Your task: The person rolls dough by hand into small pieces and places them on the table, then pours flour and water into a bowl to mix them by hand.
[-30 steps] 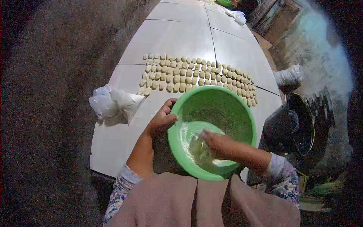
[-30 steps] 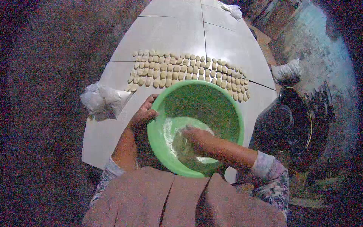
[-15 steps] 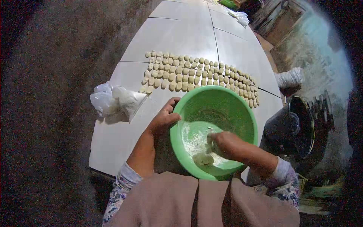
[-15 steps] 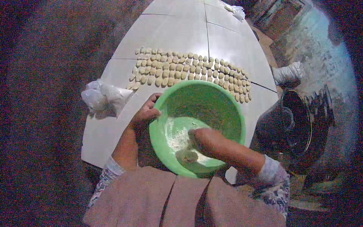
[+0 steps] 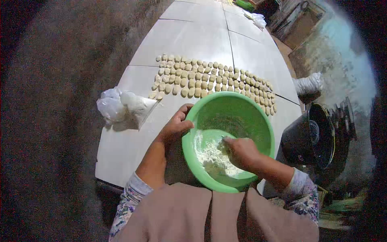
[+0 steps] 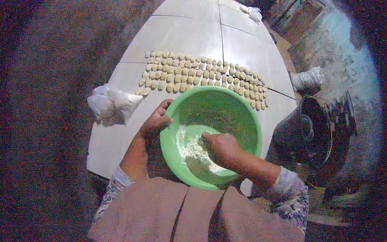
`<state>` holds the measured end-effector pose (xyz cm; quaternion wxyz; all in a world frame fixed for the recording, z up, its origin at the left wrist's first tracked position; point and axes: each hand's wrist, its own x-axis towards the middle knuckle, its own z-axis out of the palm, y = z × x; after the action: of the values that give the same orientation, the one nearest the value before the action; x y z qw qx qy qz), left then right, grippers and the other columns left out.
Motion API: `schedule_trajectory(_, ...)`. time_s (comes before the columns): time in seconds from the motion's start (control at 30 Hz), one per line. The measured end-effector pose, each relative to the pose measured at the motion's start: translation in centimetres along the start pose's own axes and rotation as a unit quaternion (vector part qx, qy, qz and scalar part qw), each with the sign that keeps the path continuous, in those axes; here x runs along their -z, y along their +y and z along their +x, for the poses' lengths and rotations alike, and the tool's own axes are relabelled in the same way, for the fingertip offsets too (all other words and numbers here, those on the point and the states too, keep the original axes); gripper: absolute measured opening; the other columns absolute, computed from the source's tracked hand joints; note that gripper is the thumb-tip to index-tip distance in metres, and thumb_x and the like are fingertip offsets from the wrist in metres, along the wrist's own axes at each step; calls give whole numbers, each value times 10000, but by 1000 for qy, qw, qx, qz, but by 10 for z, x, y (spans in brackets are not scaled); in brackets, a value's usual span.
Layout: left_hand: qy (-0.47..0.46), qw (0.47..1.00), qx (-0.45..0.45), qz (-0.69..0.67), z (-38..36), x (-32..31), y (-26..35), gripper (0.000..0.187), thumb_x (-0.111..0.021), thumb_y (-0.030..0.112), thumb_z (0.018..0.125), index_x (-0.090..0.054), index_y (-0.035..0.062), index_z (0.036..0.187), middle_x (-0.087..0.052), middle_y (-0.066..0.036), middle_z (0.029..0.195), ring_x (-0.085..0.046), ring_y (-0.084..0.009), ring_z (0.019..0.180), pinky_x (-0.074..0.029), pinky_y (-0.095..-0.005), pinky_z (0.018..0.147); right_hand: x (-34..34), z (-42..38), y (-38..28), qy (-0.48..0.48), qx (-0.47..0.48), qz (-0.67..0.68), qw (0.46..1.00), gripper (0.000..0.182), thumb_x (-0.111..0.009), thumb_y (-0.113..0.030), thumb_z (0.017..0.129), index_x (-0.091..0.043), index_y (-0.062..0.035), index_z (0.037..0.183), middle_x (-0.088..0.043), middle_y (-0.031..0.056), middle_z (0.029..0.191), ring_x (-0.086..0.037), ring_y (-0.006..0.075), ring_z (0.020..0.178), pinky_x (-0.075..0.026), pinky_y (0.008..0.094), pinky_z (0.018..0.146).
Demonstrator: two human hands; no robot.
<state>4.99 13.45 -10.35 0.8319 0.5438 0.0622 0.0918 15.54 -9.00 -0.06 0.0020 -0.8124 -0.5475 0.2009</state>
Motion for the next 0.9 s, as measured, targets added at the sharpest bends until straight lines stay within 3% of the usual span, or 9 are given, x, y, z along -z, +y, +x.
schedule_trajectory(0.17, 6, 1000, -1, -11, 0, 3, -5, 664, -650, 141, 666, -400, 76, 1277, -532, -39, 1140, -536, -167, 1027, -442, -304, 892, -16, 11, 12, -11, 46, 57, 997, 304, -579, -265, 844, -581, -58, 1066, -639, 218, 918, -628, 400, 840, -498, 477, 747)
schedule_trajectory(0.23, 14, 1000, 3, 3, -3, -3, 4, 594, -597, 122, 690, -419, 69, 1254, -516, -69, 1115, -508, -172, 1023, -417, -301, 902, -19, 27, 2, -90, -24, 185, 978, 353, -543, -241, 866, -532, -22, 1142, -621, 226, 980, -610, 393, 897, -490, 461, 761)
schedule_trajectory(0.3, 31, 999, 24, 11, -3, -4, 5, 609, -581, 104, 676, -415, 72, 1262, -514, -73, 1117, -506, -176, 1026, -418, -308, 900, -39, 32, -6, -96, 57, 158, 981, 308, -432, -166, 917, -500, -50, 1194, -627, 212, 994, -610, 393, 926, -478, 481, 779)
schedule_trajectory(0.37, 18, 999, 27, -3, -3, -2, 2, 613, -571, 87, 671, -416, 71, 1263, -512, -71, 1119, -502, -176, 1036, -414, -300, 902, -47, 24, -14, -196, 160, 88, 963, 326, -488, -235, 878, -551, -68, 1151, -629, 226, 975, -623, 396, 908, -482, 487, 807)
schedule_trajectory(0.5, 6, 1000, 16, 3, -2, -3, 5, 598, -580, 91, 676, -425, 63, 1253, -507, -62, 1120, -490, -169, 1045, -405, -290, 910, -30, 6, -11, -265, 111, 44, 957, 354, -542, -173, 818, -543, -49, 1150, -629, 231, 951, -622, 403, 898, -491, 489, 783)
schedule_trajectory(0.57, 12, 999, -2, 37, -3, -4, 12, 590, -583, 84, 683, -424, 55, 1250, -509, -60, 1110, -493, -161, 1037, -408, -288, 907, -19, 0, 12, -248, 85, -51, 964, 343, -522, -138, 814, -543, -14, 1134, -629, 236, 926, -624, 406, 878, -502, 483, 761)
schedule_trajectory(0.77, 4, 1000, 21, 22, 0, -1, -1, 598, -583, 89, 690, -403, 60, 1260, -518, -53, 1092, -511, -157, 1003, -422, -294, 893, -25, 33, 52, 21, 69, 26, 997, 211, -513, -71, 807, -574, 15, 990, -617, 249, 936, -617, 413, 896, -492, 490, 788)
schedule_trajectory(0.83, -2, 998, 50, 33, -2, -5, 8, 611, -580, 91, 686, -392, 59, 1267, -517, -60, 1093, -512, -163, 1005, -426, -300, 893, -45, 32, 37, -90, -26, 142, 985, 229, -532, -99, 809, -576, -5, 1013, -632, 230, 936, -626, 414, 874, -500, 487, 758)
schedule_trajectory(0.9, 17, 999, 29, -6, -5, -11, 6, 616, -579, 92, 678, -395, 54, 1265, -519, -66, 1101, -513, -170, 1014, -427, -303, 892, -52, 12, 14, -178, 35, 75, 980, 236, -561, -156, 809, -594, -25, 1002, -642, 225, 926, -634, 393, 875, -500, 477, 767)
